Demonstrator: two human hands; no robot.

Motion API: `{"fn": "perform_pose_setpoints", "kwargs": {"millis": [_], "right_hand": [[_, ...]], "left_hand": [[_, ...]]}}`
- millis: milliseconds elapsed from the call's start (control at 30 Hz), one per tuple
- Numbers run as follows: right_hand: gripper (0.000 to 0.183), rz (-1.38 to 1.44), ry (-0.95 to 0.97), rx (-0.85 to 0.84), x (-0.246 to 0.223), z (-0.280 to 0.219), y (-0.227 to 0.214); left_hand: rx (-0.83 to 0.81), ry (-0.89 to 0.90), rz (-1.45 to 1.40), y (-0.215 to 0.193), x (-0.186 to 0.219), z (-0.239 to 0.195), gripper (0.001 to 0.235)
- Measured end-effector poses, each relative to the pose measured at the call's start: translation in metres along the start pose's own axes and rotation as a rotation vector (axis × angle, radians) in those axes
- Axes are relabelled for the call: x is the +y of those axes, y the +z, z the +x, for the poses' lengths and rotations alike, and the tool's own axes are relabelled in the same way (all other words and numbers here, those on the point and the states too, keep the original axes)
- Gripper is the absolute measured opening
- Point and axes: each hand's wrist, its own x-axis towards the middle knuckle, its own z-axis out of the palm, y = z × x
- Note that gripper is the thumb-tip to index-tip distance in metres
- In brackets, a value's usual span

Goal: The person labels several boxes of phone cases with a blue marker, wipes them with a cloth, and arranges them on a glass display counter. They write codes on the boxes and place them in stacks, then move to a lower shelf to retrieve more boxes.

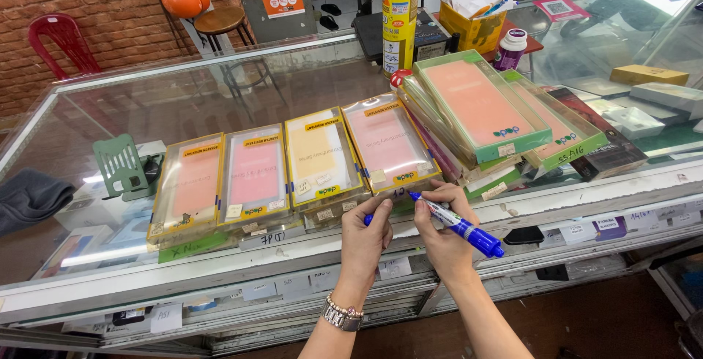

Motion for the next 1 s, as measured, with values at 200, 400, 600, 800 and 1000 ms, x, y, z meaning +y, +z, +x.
{"fn": "perform_pose_setpoints", "kwargs": {"millis": [200,400,600,800,1000], "right_hand": [[0.013,-0.04,0.003,-0.037,-0.001,0.001,-0.003],[0.013,0.13,0.0,0.038,0.002,0.003,-0.009],[0.015,0.042,0.032,0.011,0.001,0.006,-0.009],[0.013,0.016,-0.001,-0.01,0.001,0.006,-0.011],[0.01,0.091,-0.019,-0.011,0.006,0.006,-0.013]], "left_hand": [[0.005,0.0,-0.006,0.0,0.0,0.0,0.03],[0.016,0.002,0.004,0.001,0.0,0.0,0.03],[0.01,0.009,0.017,0.001,-0.001,-0.001,0.031],[0.009,0.009,0.014,0.001,-0.002,0.0,0.03],[0.014,-0.009,-0.002,0.001,-0.002,0.001,0.027]]}}
